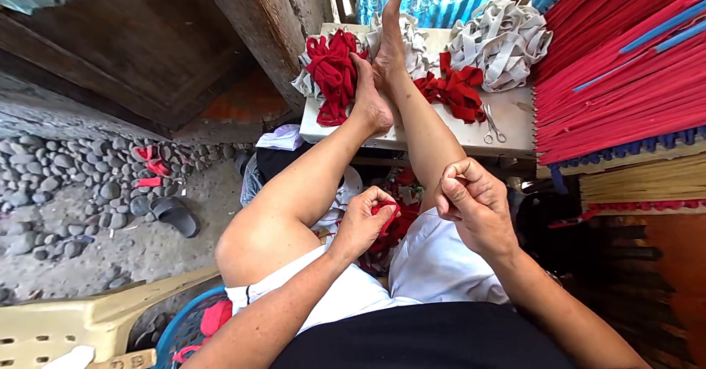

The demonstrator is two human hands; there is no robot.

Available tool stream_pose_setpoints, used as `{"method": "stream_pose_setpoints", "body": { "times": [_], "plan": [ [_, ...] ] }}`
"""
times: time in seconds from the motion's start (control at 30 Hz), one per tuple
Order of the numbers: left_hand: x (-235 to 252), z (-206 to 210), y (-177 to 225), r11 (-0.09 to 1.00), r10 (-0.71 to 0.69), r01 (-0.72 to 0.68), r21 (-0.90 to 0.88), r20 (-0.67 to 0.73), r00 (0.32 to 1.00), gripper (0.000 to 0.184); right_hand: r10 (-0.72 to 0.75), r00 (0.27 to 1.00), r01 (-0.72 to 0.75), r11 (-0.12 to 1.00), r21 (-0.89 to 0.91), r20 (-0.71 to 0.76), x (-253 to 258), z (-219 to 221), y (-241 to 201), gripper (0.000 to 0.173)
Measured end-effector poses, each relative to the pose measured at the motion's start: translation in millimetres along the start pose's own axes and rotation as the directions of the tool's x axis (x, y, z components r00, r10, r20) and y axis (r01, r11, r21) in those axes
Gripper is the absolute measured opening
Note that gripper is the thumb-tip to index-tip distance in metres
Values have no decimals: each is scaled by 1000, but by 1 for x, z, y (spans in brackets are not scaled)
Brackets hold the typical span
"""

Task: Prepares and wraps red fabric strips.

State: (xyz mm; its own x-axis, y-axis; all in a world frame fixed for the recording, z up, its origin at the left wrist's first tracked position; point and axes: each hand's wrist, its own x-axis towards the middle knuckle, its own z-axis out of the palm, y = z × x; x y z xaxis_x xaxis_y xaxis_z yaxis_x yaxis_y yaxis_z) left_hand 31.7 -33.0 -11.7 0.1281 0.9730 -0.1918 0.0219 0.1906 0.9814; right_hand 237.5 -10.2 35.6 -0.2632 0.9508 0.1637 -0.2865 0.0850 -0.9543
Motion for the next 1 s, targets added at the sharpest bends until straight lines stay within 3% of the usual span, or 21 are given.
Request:
{"method": "stream_pose_setpoints", "body": {
  "times": [0.23,0.37,0.53,0.73,1.0],
  "plan": [
    [-1,-1,6,997,69,-66,42,-73,995,6,-93,995,100,967,-236,41,-4,-2,-3,9],
    [-1,-3,5,992,112,-117,-36,-121,986,9,-92,995,72,946,-315,-46,-2,-8,7,9],
    [2,-5,4,995,59,-67,-67,-126,990,7,24,1000,-19,915,-404,7,-10,-5,24,8],
    [1,-2,5,997,28,-36,-67,-116,993,8,-3,998,42,790,-612,65,-13,3,43,6],
    [0,0,6,992,-21,8,-123,-108,994,7,85,996,-44,795,-605,39,-15,3,48,8]
  ]
}}
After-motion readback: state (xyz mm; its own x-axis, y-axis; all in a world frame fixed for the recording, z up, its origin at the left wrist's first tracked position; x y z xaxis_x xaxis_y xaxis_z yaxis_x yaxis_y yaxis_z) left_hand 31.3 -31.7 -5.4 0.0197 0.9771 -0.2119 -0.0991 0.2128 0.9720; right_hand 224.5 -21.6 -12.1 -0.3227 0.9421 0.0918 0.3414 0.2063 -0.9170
